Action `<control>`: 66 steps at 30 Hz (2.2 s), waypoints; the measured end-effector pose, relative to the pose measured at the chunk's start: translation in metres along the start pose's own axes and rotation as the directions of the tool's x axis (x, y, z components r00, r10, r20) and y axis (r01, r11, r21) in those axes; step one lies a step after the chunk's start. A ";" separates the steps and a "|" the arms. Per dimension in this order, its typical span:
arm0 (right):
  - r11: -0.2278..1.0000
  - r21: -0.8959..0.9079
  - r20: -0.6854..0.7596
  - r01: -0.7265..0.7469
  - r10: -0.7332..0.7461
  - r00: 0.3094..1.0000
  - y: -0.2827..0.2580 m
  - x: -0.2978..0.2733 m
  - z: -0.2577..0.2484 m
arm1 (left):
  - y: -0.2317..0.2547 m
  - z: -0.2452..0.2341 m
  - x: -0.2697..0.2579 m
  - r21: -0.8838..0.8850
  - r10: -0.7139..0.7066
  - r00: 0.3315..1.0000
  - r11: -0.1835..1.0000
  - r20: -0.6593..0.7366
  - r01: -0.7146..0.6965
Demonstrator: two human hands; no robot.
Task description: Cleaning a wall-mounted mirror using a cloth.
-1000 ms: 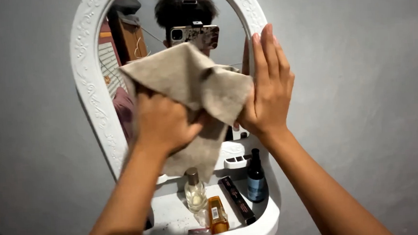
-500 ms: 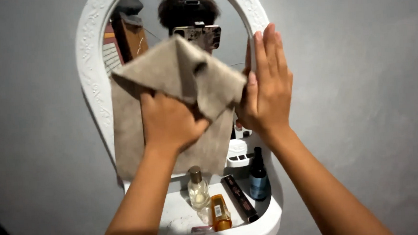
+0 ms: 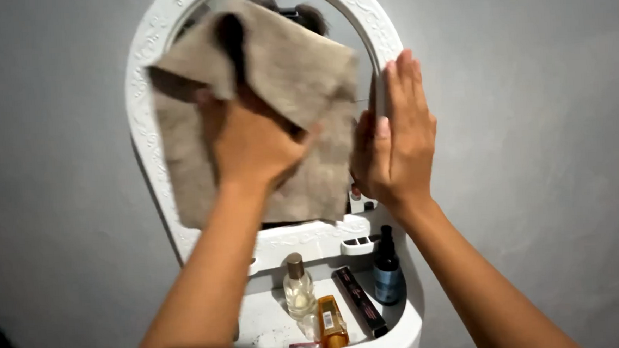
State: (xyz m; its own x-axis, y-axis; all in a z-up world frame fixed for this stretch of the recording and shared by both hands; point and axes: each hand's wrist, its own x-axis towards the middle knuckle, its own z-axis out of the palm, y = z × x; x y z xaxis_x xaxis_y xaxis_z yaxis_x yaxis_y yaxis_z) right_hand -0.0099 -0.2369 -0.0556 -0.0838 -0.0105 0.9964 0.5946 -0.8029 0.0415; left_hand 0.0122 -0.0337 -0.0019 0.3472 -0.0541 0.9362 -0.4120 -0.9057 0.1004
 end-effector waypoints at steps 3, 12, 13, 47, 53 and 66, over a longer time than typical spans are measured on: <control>0.992 0.122 -0.008 -0.045 0.047 0.999 -0.002 0.001 -0.003 | 0.035 -0.004 -0.011 0.340 0.388 0.875 0.896 -0.288 -0.285; 0.894 0.447 -0.011 -0.026 0.035 0.999 0.008 0.003 -0.004 | -0.030 0.000 -0.036 0.153 0.765 0.634 0.644 -0.116 -0.749; 0.893 0.449 -0.011 -0.025 0.033 0.999 0.008 0.002 -0.004 | -0.035 -0.011 -0.031 0.155 0.764 0.635 0.645 -0.117 -0.748; 0.990 0.141 -0.007 0.012 -0.012 1.000 0.010 -0.005 -0.001 | -0.011 -0.022 -0.003 0.219 0.415 0.884 0.903 -0.214 -0.371; 0.992 0.129 0.022 -0.005 0.002 1.000 0.016 -0.014 0.002 | -0.022 -0.018 -0.052 0.229 0.338 0.938 0.921 -0.071 -0.314; 0.998 0.046 0.013 0.043 -0.043 0.999 0.021 -0.015 0.004 | -0.002 -0.010 -0.004 0.163 0.337 0.915 0.938 -0.223 -0.306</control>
State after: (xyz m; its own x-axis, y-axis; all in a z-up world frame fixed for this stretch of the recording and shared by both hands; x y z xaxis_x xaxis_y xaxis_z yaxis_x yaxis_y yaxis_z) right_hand 0.0065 -0.2511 -0.0693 -0.0989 0.0323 0.9946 0.6266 -0.7744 0.0874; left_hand 0.0035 -0.0273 -0.0029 -0.0095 -0.2609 0.9653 -0.3555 -0.9014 -0.2472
